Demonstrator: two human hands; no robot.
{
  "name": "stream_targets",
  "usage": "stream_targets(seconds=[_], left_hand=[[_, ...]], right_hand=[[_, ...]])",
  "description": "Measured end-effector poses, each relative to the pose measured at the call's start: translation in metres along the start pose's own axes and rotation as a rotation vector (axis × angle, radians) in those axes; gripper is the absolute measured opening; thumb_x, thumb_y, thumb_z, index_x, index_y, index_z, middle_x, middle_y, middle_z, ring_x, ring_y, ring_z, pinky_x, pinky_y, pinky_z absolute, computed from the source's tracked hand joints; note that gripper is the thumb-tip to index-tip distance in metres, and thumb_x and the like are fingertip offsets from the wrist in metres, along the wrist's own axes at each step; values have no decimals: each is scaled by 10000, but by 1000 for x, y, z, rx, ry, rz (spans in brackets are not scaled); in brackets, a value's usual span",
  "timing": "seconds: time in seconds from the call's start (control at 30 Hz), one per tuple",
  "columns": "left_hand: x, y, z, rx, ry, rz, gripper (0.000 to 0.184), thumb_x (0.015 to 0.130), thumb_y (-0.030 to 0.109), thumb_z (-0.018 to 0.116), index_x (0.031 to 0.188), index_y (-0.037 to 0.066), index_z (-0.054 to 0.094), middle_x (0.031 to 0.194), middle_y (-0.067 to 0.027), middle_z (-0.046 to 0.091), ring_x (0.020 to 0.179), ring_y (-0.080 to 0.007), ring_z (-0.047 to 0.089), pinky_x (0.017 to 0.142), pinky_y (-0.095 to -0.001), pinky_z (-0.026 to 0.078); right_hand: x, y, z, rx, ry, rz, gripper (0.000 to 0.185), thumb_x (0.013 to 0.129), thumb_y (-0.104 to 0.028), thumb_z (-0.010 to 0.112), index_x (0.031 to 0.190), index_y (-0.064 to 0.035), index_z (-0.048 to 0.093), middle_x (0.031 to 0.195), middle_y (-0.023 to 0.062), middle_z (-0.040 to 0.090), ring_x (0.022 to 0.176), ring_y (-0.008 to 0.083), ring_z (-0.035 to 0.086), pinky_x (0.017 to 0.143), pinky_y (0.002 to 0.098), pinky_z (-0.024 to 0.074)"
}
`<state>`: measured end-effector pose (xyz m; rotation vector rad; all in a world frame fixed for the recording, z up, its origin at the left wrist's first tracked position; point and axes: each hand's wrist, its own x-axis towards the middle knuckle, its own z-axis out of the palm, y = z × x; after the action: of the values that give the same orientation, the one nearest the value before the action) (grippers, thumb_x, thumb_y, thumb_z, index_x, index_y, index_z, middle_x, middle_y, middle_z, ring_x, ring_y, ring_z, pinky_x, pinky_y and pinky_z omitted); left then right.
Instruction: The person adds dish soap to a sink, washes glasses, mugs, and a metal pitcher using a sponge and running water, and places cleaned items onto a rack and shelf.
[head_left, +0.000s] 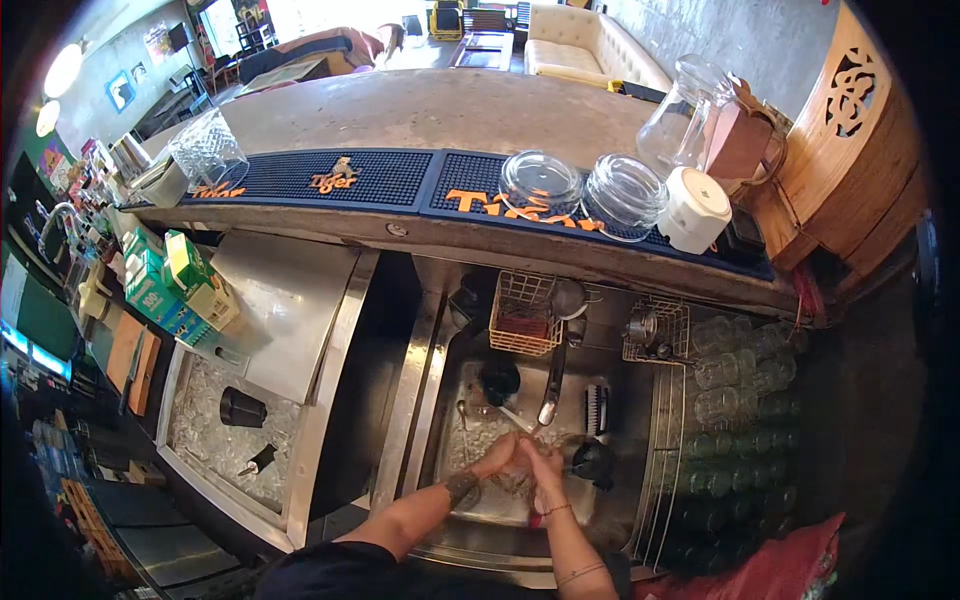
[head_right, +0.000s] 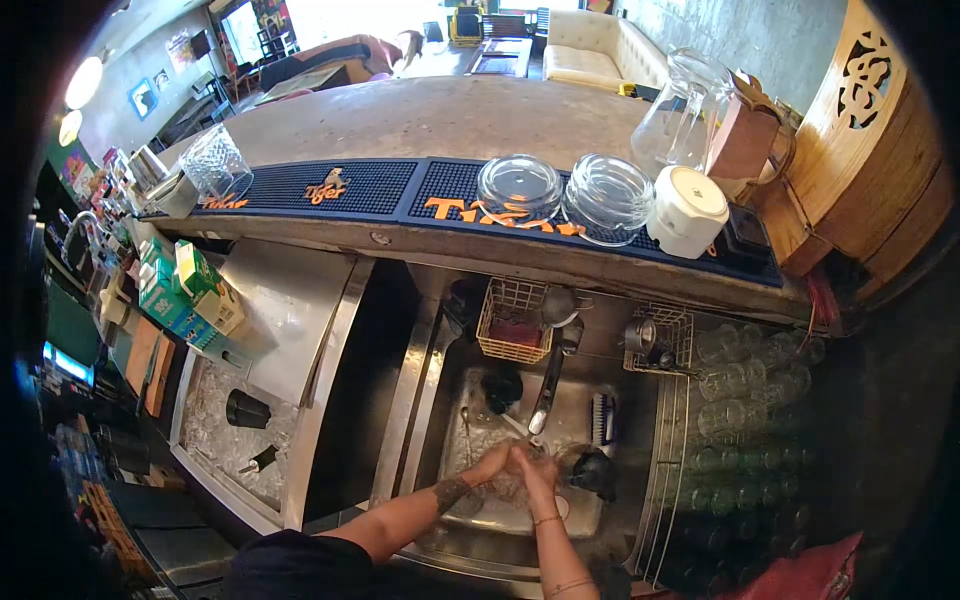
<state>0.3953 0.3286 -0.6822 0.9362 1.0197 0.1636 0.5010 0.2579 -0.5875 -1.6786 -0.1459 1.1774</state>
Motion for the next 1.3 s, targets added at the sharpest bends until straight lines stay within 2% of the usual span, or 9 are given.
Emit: stream_targets(seconds=[0.1,0.37,0.53,0.63,0.73,0.97,1.03,1.1,1.3], left_hand=[[13,-30,-25,397,28,494,420,960,315,341,1163,-5,523,1036,-102,604,950,-202,571,830,-325,444],[-72,61,-16,165,7,815,456,859,286,536,1187,-28,503,1161,-238,551,1048,-295,575,869,-363,460],[-52,81,-15,737,-29,699,620,773,382,640,1207,-36,493,1146,-262,541,1044,-302,572,882,-355,448],[-47,105,-2,1179,-239,242,703,715,478,672,1199,-5,513,1143,-237,552,1016,-276,585,843,-334,462],[-51,115,-1,1033,-356,136,678,719,497,660,1198,35,531,1144,-182,573,967,-267,600,819,-351,475],[-79,75,-20,-253,-418,-588,602,855,456,534,1347,128,420,1302,-49,490,1252,-136,366,907,-327,426],[-60,12,-43,-248,-458,-356,589,864,421,536,1354,122,404,1297,-49,492,1251,-139,366,919,-312,414],[-48,-55,-72,-228,-543,103,568,883,352,540,1368,108,373,1288,-50,497,1251,-146,365,941,-283,392],[-131,46,-55,-53,-546,-39,750,752,314,695,1372,85,340,1075,-41,615,1000,-199,565,879,-284,420]], right_hand=[[5,29,1,-309,-126,-390,549,654,-244,810,1038,2,505,945,78,579,833,169,564,733,302,469],[24,26,23,-178,77,-498,531,669,-237,801,1046,10,518,925,75,599,791,162,569,701,293,473],[25,4,6,-178,-155,-351,494,757,-352,717,1052,-3,529,896,70,584,718,173,569,672,294,471],[7,-14,-5,37,-168,90,470,846,-453,576,1046,-28,561,879,66,590,657,186,564,620,303,466],[10,11,-37,72,-221,369,488,908,-495,434,1005,-51,612,756,11,607,675,152,564,614,296,473],[84,241,-134,-1297,-326,-644,423,889,-436,475,1048,-61,591,863,57,635,838,247,619,648,422,474],[13,165,-86,-1822,109,-158,487,890,-412,479,1228,-62,476,1226,143,503,1098,323,503,780,470,450],[1,152,-83,-1790,56,-58,548,871,-438,498,1274,-74,420,1295,159,406,1149,355,436,820,497,422],[34,195,-80,-1953,139,-23,892,763,-491,610,1382,-64,130,1412,318,111,1276,503,163,878,645,358]])
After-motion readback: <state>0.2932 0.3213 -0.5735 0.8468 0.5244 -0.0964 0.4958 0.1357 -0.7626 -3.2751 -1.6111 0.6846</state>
